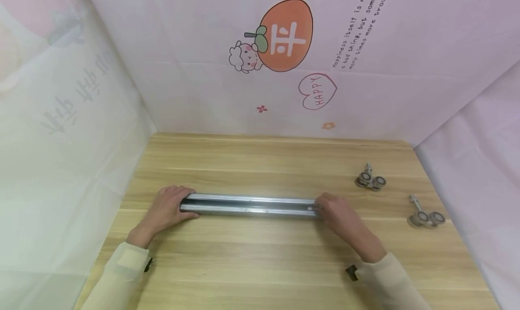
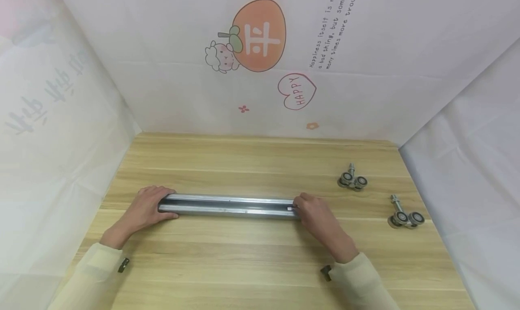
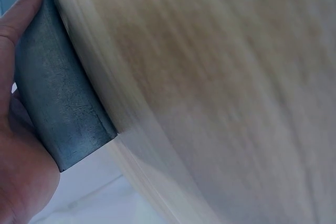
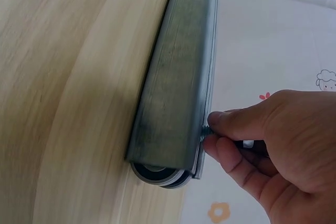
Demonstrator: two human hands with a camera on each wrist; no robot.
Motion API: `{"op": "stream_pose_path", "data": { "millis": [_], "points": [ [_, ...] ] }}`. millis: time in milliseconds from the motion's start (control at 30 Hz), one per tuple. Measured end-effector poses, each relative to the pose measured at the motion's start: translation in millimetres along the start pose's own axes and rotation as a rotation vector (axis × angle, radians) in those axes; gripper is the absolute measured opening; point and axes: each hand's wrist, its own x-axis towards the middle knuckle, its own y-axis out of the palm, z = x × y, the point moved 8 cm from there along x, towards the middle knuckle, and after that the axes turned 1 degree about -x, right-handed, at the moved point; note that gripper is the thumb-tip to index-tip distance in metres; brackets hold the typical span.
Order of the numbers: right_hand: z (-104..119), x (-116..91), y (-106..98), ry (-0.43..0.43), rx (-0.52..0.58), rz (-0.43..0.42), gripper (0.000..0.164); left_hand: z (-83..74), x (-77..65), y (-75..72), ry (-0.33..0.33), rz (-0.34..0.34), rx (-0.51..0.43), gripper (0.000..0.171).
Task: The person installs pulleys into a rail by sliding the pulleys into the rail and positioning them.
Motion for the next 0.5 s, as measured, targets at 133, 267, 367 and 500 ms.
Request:
{"op": "stream_pose_path", "data": {
  "millis": [133, 267, 367, 500],
  "points": [
    [3, 2, 1, 0.007, 0.0, -0.001, 0.014, 0.2, 0.4, 0.2, 0.003, -0.004, -0.004, 0.067],
    [7, 4, 2, 0.013, -0.002, -0.016, 0.014, 0.0, 1.2, 0.9, 0.0, 0.001, -0.007, 0.068],
    [11, 6, 3, -0.003, 0.002, -0.023, 0.013, 0.2, 0.4, 1.4, -0.004, 0.005, -0.009, 0.068],
    [18, 8, 5, -0.029, 0.0, -0.027, 0.013, 0.0, -0.4, 0.8, -0.009, 0.006, -0.01, 0.069]
  ]
}}
